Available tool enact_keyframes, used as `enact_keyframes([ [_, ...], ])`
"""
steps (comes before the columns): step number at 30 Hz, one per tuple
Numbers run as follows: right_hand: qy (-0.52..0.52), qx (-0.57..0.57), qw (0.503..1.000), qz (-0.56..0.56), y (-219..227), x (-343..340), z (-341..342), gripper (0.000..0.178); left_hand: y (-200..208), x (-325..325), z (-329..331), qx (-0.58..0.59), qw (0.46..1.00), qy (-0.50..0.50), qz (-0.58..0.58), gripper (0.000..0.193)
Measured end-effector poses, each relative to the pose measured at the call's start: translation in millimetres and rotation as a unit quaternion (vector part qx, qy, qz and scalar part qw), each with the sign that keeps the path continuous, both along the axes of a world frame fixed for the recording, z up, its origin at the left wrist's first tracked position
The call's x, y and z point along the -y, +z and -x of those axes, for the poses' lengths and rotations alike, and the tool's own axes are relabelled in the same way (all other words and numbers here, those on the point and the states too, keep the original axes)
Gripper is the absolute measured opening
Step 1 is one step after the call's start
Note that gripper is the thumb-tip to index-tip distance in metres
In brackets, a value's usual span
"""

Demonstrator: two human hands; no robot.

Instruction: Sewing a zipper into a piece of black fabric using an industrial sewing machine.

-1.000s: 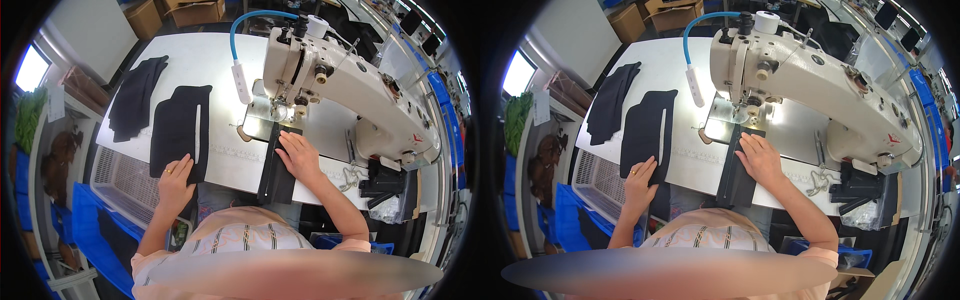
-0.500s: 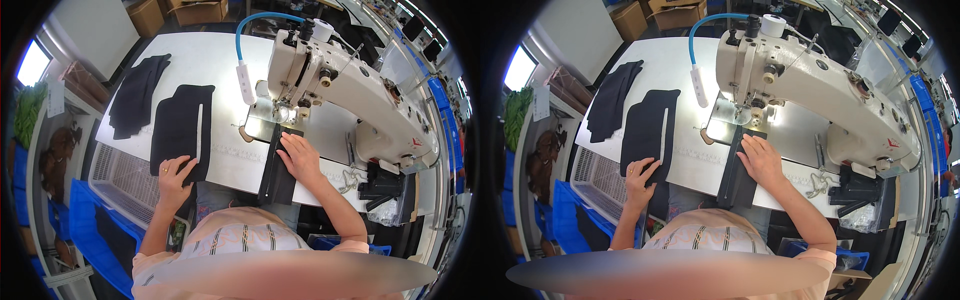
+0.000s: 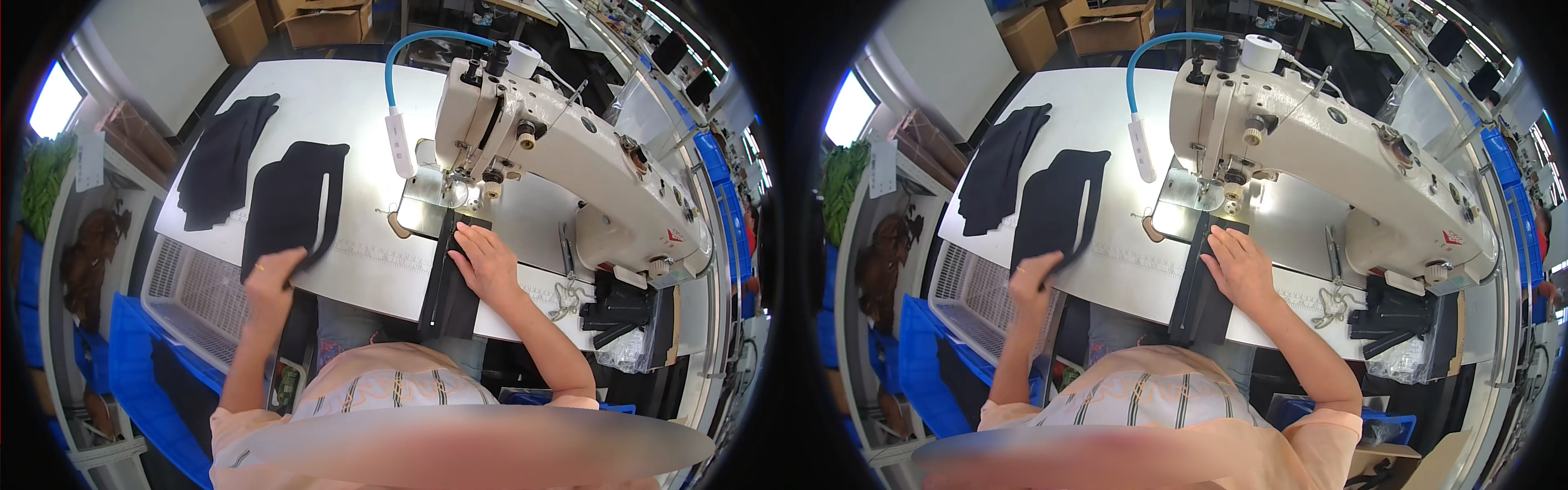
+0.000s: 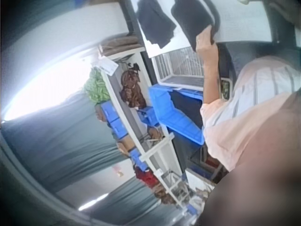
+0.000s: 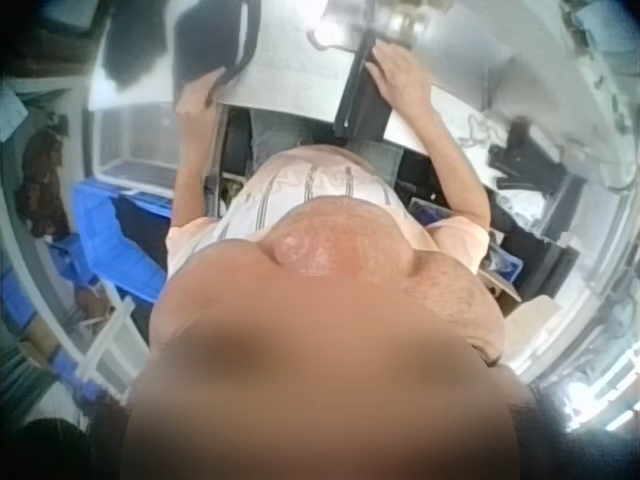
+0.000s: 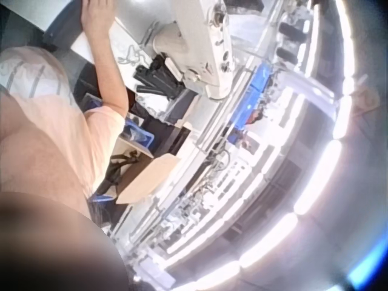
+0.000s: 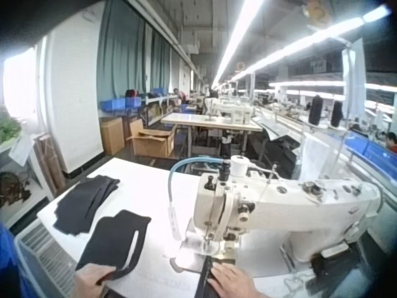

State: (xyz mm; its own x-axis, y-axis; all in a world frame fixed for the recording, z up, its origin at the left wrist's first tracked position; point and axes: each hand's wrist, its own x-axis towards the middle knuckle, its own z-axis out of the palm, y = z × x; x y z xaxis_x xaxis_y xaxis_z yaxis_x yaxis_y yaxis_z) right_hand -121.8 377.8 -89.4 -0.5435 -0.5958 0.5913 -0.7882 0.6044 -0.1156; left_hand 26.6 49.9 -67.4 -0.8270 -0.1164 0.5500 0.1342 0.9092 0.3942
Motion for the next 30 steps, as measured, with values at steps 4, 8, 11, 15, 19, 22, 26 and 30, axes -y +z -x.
enact_keyframes([
  [4, 0.005, -0.003, 1.0, 0.001, -4, -3, 1, 0.035, 103, 67, 111, -0.18, 0.979, 0.08, -0.057, 0.021],
  [8, 0.025, -0.003, 1.0, -0.005, 1, 1, -3, 0.034, 232, 141, 240, -0.347, 0.926, 0.124, 0.079, 0.045],
  [11, 0.007, 0.008, 1.0, -0.007, -2, -3, -3, 0.034, 289, 112, 311, -0.494, 0.868, -0.046, 0.01, 0.023],
  [15, 0.009, 0.016, 1.0, 0.005, -4, -3, -6, 0.033, 315, 108, 323, -0.461, 0.885, -0.032, -0.052, 0.023],
  [19, 0.007, 0.012, 1.0, -0.005, -3, -2, 1, 0.034, 277, 118, 312, -0.425, 0.898, -0.088, -0.08, 0.023],
  [22, 0.009, 0.016, 1.0, -0.004, -6, -1, 2, 0.034, 244, 143, 288, -0.296, 0.94, -0.016, -0.171, 0.026],
  [26, 0.017, 0.015, 1.0, 0.002, -4, 1, 3, 0.033, 198, 175, 240, -0.149, 0.975, 0.092, -0.135, 0.042],
  [30, 0.006, 0.02, 1.0, -0.001, -5, -2, 3, 0.034, 168, 89, 149, -0.224, 0.971, 0.079, -0.007, 0.029],
])
